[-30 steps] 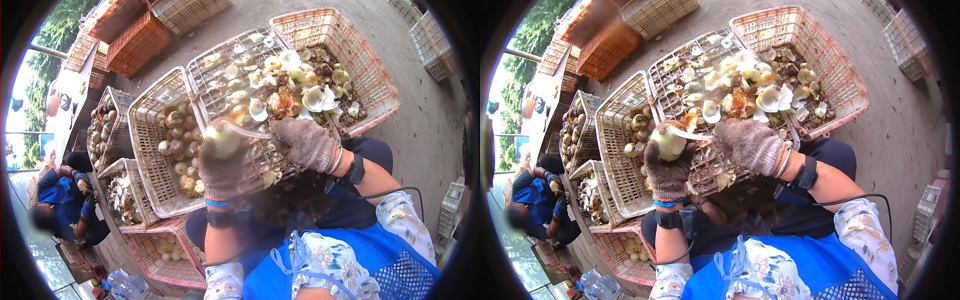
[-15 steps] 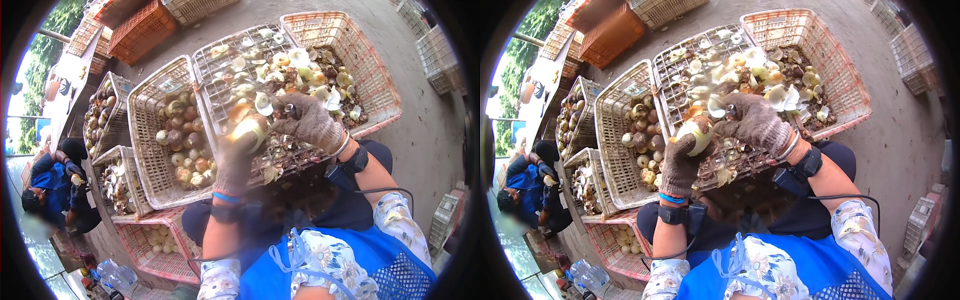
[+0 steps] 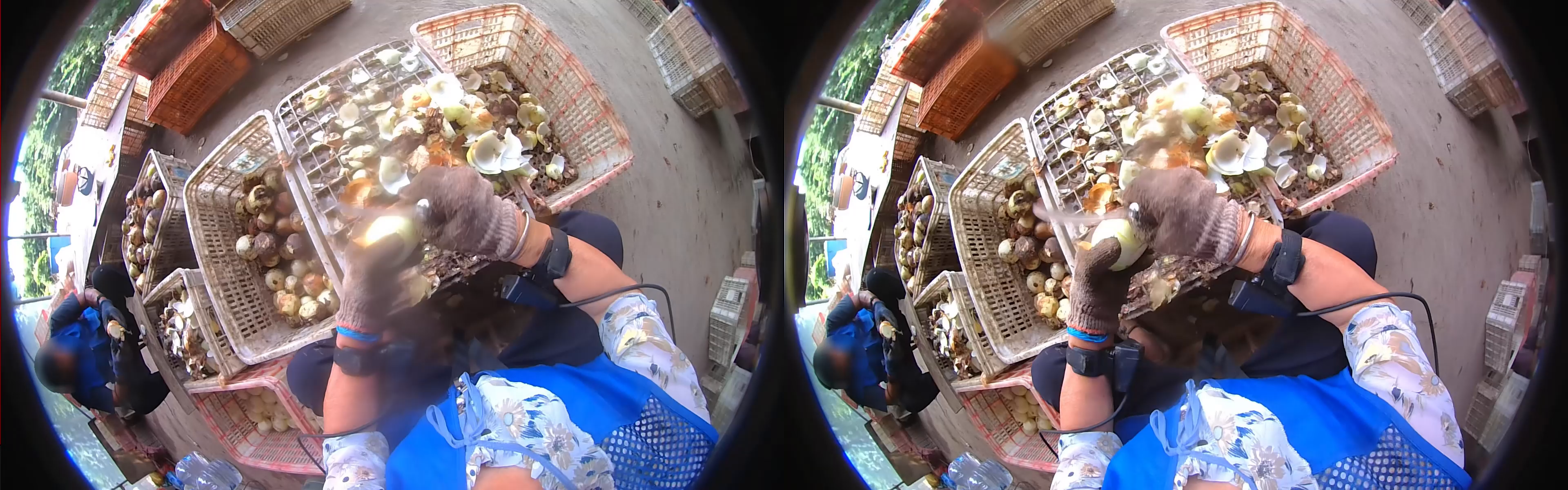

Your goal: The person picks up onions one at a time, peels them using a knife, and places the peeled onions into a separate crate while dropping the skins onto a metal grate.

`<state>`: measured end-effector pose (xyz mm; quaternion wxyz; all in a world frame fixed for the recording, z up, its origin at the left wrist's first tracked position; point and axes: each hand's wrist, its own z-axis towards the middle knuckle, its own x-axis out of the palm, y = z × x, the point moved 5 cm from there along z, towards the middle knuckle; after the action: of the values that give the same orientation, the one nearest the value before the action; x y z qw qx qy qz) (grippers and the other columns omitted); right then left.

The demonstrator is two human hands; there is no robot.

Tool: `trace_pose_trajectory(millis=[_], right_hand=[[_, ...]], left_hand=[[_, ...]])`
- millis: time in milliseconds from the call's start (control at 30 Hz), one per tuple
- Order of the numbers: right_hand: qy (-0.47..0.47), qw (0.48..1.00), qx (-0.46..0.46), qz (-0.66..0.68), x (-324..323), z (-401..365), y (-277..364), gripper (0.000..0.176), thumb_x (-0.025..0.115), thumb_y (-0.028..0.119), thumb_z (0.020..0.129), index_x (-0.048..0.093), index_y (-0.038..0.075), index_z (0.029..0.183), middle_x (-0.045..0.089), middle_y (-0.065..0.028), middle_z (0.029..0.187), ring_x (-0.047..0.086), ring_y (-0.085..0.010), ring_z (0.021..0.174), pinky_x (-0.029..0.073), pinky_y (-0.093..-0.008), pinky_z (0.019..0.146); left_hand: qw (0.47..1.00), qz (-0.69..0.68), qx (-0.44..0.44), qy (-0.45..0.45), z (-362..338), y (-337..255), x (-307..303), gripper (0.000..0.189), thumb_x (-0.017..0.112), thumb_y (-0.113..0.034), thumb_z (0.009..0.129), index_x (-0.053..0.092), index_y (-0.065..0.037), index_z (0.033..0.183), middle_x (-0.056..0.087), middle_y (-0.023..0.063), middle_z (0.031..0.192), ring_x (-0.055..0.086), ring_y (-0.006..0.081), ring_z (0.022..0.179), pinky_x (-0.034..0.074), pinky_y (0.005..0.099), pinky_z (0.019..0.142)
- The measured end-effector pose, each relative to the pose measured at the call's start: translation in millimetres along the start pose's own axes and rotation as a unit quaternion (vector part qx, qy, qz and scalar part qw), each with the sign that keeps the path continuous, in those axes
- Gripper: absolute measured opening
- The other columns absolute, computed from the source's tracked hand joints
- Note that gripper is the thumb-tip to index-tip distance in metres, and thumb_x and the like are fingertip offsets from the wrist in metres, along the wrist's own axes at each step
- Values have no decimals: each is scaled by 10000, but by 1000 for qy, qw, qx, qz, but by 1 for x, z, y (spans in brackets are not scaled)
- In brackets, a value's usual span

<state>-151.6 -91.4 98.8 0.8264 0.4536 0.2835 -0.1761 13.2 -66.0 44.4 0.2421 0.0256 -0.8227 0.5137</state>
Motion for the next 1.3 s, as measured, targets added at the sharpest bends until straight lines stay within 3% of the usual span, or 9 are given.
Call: trace_pose_trajectory(millis=[100, 367, 433, 500, 567, 733, 967, 1267, 1300], right_hand=[[-108, 986, 111, 60, -1, 0, -27, 89, 657, 144, 765, 646, 62, 796, 628, -162, 713, 655, -358, 747, 524, -428, 634], [61, 966, 199, -155, 14, -13, -72, 156, 635, 199, 817, 665, 51, 855, 658, -199, 815, 648, -389, 804, 523, -471, 732], [-6, 968, 252, -11, -6, -5, -54, 162, 665, 196, 814, 661, 44, 872, 655, -191, 793, 649, -375, 786, 525, -442, 712], [-1, 961, 275, 25, -11, 1, -38, 168, 683, 172, 800, 669, 36, 897, 655, -180, 791, 650, -336, 735, 524, -399, 683], [-15, 904, 309, 294, 3, -5, -37, 185, 680, 167, 795, 679, 30, 918, 658, -166, 784, 644, -308, 691, 523, -372, 667], [94, 951, 282, 83, -13, 3, -9, 187, 668, 100, 803, 687, 36, 978, 682, -91, 740, 644, -120, 708, 523, -304, 653], [5, 907, 284, 312, 6, -11, -39, 236, 700, 122, 789, 690, 53, 1015, 613, -28, 692, 561, -76, 646, 479, -266, 582], [-45, 938, 182, 290, 11, -11, -7, 148, 705, 84, 821, 676, 39, 959, 674, -67, 762, 632, -123, 693, 519, -318, 631], [-46, 938, 184, 290, 10, -11, -8, 148, 705, 84, 821, 676, 39, 959, 674, -67, 762, 632, -123, 693, 519, -318, 631]], left_hand=[[997, -69, 1, 39, 2, -7, 8, 655, 715, -209, 773, 481, 19, 1341, 606, 159, 1222, 615, 311, 1104, 512, 464, 975], [997, -21, 78, -15, -9, -28, 4, 749, 750, -177, 731, 441, 29, 1382, 544, 199, 1337, 535, 364, 1240, 443, 511, 1060], [993, 31, 114, 0, -9, -35, 4, 751, 766, -212, 736, 451, 15, 1379, 552, 180, 1326, 534, 349, 1239, 442, 489, 1066], [979, -22, 193, -62, -14, -56, 19, 446, 708, -52, 830, 560, 29, 1243, 647, 102, 1096, 641, 158, 928, 536, 269, 807], [962, 124, 218, -105, -9, -57, 10, 511, 752, -76, 775, 568, 32, 1239, 636, 103, 1119, 639, 168, 938, 529, 279, 824], [956, 146, 241, -80, -8, -52, -5, 865, 854, -305, 648, 455, 3, 1351, 555, 108, 1254, 561, 246, 1138, 476, 379, 982], [938, 198, 264, -105, -7, -50, -1, 862, 859, -310, 642, 465, -1, 1344, 555, 108, 1258, 566, 231, 1125, 489, 377, 963], [881, 338, 316, -101, -3, -52, 8, 753, 784, -375, 720, 507, 6, 1307, 577, 109, 1222, 590, 220, 1068, 497, 362, 922], [909, 286, 288, -95, -5, -56, 16, 643, 800, -233, 712, 544, 4, 1252, 604, 98, 1162, 602, 189, 1017, 504, 330, 887]])
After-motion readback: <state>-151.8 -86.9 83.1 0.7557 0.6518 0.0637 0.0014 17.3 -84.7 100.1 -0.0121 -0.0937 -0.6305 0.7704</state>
